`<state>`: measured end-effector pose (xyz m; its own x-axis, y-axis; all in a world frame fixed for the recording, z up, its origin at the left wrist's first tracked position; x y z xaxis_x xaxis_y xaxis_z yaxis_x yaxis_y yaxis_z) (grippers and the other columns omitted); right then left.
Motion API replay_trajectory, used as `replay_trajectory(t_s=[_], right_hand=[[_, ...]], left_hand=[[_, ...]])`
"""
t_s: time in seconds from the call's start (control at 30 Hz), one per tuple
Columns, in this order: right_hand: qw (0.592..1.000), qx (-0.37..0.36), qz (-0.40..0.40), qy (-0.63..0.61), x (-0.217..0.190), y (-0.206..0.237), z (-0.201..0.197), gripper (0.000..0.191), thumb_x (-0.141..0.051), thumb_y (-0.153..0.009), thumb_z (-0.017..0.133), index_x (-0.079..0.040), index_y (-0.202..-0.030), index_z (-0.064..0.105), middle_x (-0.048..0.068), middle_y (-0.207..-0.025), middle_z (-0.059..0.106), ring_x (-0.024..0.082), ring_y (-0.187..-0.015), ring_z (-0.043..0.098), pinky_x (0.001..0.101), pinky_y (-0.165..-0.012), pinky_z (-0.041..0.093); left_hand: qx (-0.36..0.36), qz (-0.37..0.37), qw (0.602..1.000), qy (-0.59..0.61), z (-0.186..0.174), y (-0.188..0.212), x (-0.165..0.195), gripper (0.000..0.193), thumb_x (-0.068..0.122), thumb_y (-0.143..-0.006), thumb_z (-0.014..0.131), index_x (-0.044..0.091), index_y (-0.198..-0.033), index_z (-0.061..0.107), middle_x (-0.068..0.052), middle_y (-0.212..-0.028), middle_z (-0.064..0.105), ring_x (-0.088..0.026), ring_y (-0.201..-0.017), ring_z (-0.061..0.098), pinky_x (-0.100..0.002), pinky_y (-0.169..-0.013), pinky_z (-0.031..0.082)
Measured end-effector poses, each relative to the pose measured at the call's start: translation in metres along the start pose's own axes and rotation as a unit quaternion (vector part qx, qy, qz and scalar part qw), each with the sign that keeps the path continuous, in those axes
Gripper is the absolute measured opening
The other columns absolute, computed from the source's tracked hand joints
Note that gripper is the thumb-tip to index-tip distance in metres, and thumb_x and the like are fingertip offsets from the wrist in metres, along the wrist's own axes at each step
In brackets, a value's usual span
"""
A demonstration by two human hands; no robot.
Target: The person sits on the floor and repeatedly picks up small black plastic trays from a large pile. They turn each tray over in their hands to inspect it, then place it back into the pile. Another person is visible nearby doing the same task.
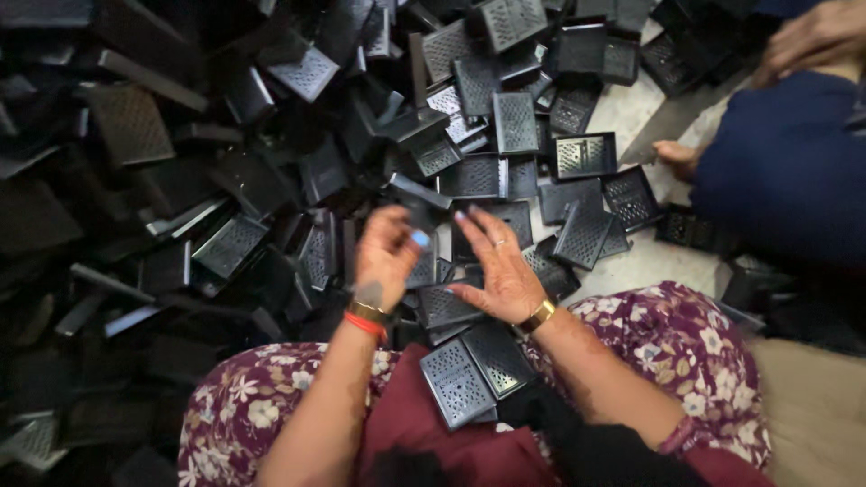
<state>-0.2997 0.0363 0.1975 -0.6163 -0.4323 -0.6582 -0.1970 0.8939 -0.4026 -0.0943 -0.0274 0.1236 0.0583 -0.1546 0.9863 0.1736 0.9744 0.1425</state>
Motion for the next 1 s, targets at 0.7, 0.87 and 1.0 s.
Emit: replay_trajectory(t_s=[0.7,0.87,1.0], right_hand=[[0.707,0.231,0.412,-0.526,0.095,0.046,0.032,0.039,-0.036,-0.099,0.067,-0.01,-0.125,0.054,0.007,-0.11,0.07,0.02,-0.091,0.071,0.0345,-0.07,0.059],[0.697,0.222,0.434,-0.526,0.104,0.057,0.033,0.042,-0.038,-0.096,0.069,-0.012,-0.125,0.053,0.007,-0.107,0.07,0.02,-0.089,0.071,0.0345,-0.069,0.059],[0.728,0.159,0.47,-0.473,0.106,0.068,0.049,0.051,-0.043,-0.092,0.072,-0.012,-0.128,0.054,0.006,-0.105,0.067,0.018,-0.084,0.07,0.0334,-0.064,0.056]], left_hand=[[-0.039,-0.082,0.671,-0.735,-0.037,-0.035,-0.036,0.014,0.019,-0.081,0.067,0.02,-0.09,0.078,-0.011,-0.095,0.076,-0.03,-0.1,0.071,-0.051,-0.107,0.041],[0.004,-0.009,0.685,-0.728,-0.033,-0.035,-0.038,0.047,0.015,-0.084,0.068,0.024,-0.13,0.066,-0.001,-0.131,0.069,-0.028,-0.118,0.065,-0.054,-0.11,0.036],[-0.084,-0.127,0.692,-0.706,-0.041,-0.035,-0.049,0.087,0.042,-0.073,0.082,0.029,-0.149,0.042,0.001,-0.156,0.041,-0.026,-0.134,0.05,-0.059,-0.117,0.02]])
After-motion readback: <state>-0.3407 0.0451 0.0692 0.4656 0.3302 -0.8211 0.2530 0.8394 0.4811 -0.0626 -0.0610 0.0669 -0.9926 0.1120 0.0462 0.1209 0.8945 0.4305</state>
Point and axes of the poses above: each hand's wrist, its own y-axis away from the middle knuckle, its own z-axis out of the palm, x = y × z, the point moved 6 cm from there along -y, towards the middle knuckle
